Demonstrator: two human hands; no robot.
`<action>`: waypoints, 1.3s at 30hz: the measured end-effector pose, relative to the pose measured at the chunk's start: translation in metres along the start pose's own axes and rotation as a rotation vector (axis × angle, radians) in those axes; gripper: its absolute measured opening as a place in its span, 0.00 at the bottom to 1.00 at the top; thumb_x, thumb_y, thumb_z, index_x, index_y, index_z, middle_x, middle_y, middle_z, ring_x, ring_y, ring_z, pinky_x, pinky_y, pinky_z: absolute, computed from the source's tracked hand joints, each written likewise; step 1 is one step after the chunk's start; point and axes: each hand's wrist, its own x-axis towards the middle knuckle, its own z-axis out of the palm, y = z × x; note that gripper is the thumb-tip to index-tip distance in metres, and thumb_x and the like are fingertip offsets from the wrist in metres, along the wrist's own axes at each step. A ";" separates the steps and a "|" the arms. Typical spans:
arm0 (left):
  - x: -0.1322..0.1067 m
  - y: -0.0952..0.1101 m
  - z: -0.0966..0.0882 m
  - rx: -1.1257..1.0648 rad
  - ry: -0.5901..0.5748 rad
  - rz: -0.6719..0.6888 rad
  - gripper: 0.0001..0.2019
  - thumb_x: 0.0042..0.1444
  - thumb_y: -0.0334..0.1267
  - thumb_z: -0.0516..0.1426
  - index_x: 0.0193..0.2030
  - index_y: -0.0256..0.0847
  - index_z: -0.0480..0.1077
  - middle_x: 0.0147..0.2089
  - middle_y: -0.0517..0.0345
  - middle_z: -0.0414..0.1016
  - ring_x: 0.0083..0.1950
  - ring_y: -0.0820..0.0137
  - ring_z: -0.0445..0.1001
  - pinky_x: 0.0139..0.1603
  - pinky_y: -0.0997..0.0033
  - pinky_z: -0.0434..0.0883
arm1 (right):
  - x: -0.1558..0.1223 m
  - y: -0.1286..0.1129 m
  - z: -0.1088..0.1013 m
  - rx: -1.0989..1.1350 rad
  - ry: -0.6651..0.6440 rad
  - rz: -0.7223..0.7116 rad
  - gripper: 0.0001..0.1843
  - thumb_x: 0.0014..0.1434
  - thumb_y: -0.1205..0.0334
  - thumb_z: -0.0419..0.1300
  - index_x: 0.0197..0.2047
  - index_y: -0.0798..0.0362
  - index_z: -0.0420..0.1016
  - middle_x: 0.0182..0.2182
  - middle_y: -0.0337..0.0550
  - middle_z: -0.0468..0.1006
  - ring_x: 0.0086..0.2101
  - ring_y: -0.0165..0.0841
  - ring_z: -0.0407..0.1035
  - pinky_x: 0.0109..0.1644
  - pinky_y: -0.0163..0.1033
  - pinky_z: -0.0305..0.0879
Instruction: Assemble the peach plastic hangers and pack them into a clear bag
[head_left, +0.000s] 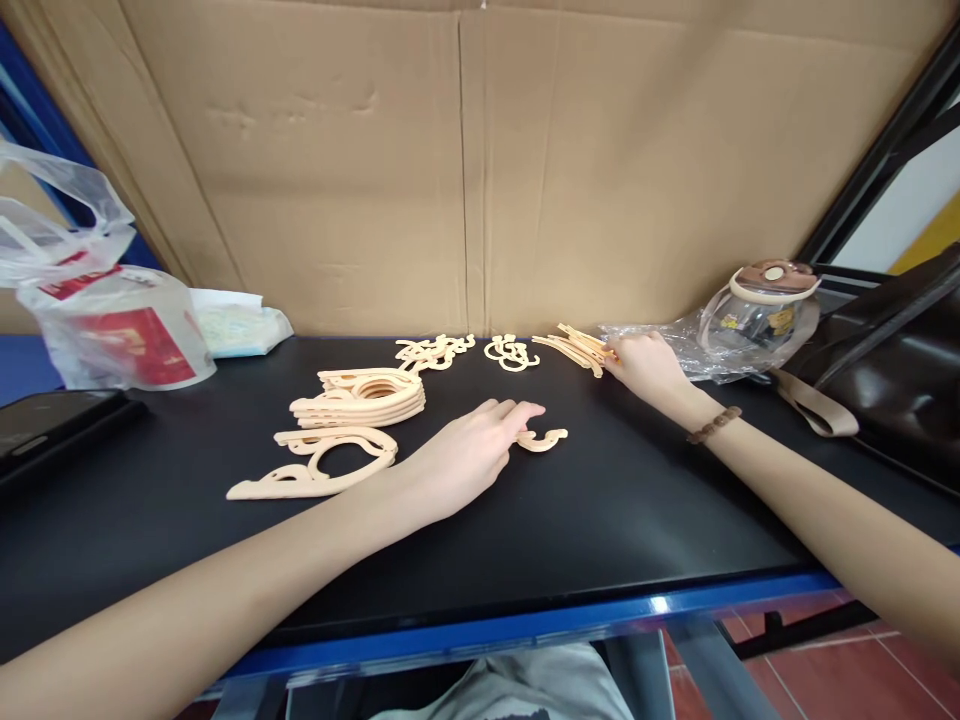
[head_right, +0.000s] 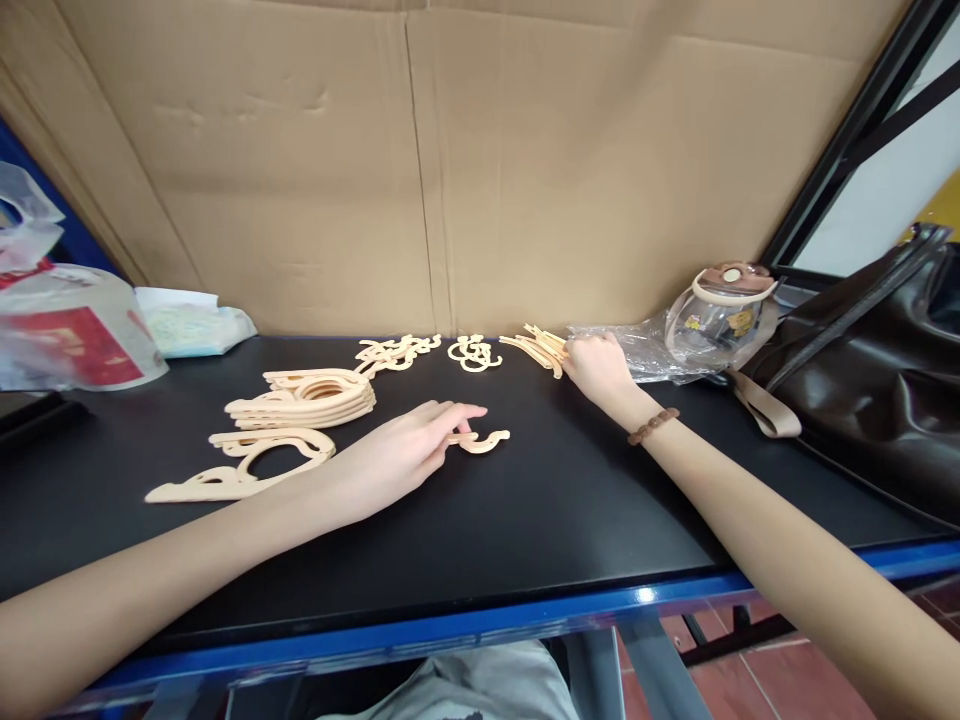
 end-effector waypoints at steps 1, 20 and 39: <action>0.000 0.001 0.000 0.011 -0.006 0.005 0.27 0.56 0.19 0.46 0.61 0.40 0.57 0.55 0.50 0.68 0.56 0.65 0.69 0.57 0.60 0.68 | 0.000 0.000 -0.001 0.000 -0.004 0.012 0.17 0.61 0.67 0.47 0.36 0.59 0.78 0.33 0.56 0.81 0.34 0.42 0.73 0.40 0.41 0.54; 0.000 -0.005 0.001 0.002 0.040 -0.081 0.23 0.57 0.22 0.48 0.58 0.40 0.59 0.52 0.53 0.70 0.52 0.64 0.70 0.49 0.64 0.71 | 0.002 0.005 0.010 0.041 0.012 0.039 0.18 0.60 0.67 0.49 0.46 0.61 0.76 0.39 0.58 0.80 0.42 0.43 0.72 0.45 0.42 0.55; 0.002 0.001 -0.005 0.184 0.012 -0.258 0.19 0.56 0.25 0.50 0.55 0.36 0.65 0.48 0.52 0.73 0.47 0.62 0.72 0.44 0.62 0.70 | -0.003 -0.006 0.000 0.262 -0.058 0.159 0.13 0.58 0.57 0.54 0.37 0.54 0.78 0.32 0.47 0.80 0.35 0.39 0.73 0.32 0.37 0.55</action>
